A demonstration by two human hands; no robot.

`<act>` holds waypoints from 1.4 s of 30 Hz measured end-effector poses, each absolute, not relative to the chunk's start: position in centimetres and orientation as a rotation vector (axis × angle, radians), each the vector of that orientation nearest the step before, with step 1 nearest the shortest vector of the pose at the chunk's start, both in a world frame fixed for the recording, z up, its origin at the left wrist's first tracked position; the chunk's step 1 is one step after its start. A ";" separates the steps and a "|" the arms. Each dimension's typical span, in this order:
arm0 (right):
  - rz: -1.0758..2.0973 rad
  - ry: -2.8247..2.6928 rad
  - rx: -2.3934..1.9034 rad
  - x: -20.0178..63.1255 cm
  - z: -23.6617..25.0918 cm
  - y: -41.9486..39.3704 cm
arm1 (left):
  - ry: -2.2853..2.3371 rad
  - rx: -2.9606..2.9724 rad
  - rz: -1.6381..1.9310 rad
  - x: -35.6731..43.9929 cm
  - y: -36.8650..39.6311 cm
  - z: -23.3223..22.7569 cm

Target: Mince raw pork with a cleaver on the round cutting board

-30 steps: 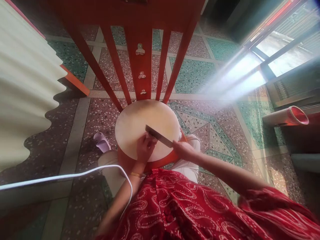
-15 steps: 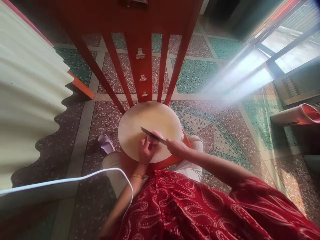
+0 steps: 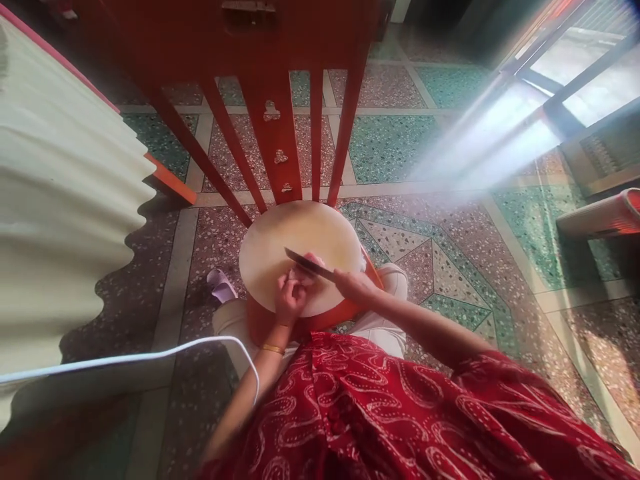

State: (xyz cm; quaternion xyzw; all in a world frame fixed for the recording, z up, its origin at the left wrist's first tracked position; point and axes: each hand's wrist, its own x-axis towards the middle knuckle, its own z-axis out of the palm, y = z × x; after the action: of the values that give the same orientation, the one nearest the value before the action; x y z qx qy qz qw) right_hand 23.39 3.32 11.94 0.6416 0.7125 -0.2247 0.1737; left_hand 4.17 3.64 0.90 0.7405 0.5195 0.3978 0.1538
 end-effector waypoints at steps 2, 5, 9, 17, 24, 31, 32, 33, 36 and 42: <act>-0.597 1.954 1.864 25.0 12.0 2.3 | 1.524 2.145 1.121 3.2 2.9 0.7; -0.575 1.953 1.909 25.5 12.1 1.1 | 1.626 2.131 1.071 1.4 1.2 0.9; -0.563 2.050 1.882 23.7 12.9 -0.2 | 1.739 2.132 1.073 0.0 -0.2 2.8; -0.627 2.056 1.855 21.9 15.0 -2.7 | 1.403 2.324 0.993 1.7 1.8 5.0; -0.673 2.050 1.761 21.5 15.8 -3.5 | 1.491 2.218 1.069 1.2 1.3 3.2; -0.617 1.956 1.659 21.2 16.7 -1.8 | 1.472 2.240 1.041 1.8 3.0 2.0; -0.619 1.939 1.653 21.3 16.8 -1.6 | 1.458 2.249 1.060 1.9 3.1 1.8; -0.632 1.932 1.647 21.3 16.8 -1.4 | 1.446 2.254 1.085 1.9 3.3 1.7; -0.679 1.933 1.634 21.0 16.8 -0.4 | 1.434 2.248 1.136 2.1 3.6 1.3; -0.545 1.978 1.631 17.2 14.4 2.5 | 1.416 2.310 1.023 2.2 3.7 0.6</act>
State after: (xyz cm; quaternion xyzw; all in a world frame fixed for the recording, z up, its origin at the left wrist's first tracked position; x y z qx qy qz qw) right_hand 17.24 2.50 14.36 0.6013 0.7292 -0.2009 0.2574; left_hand 2.16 3.75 0.56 0.7916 0.4853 0.3505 0.1226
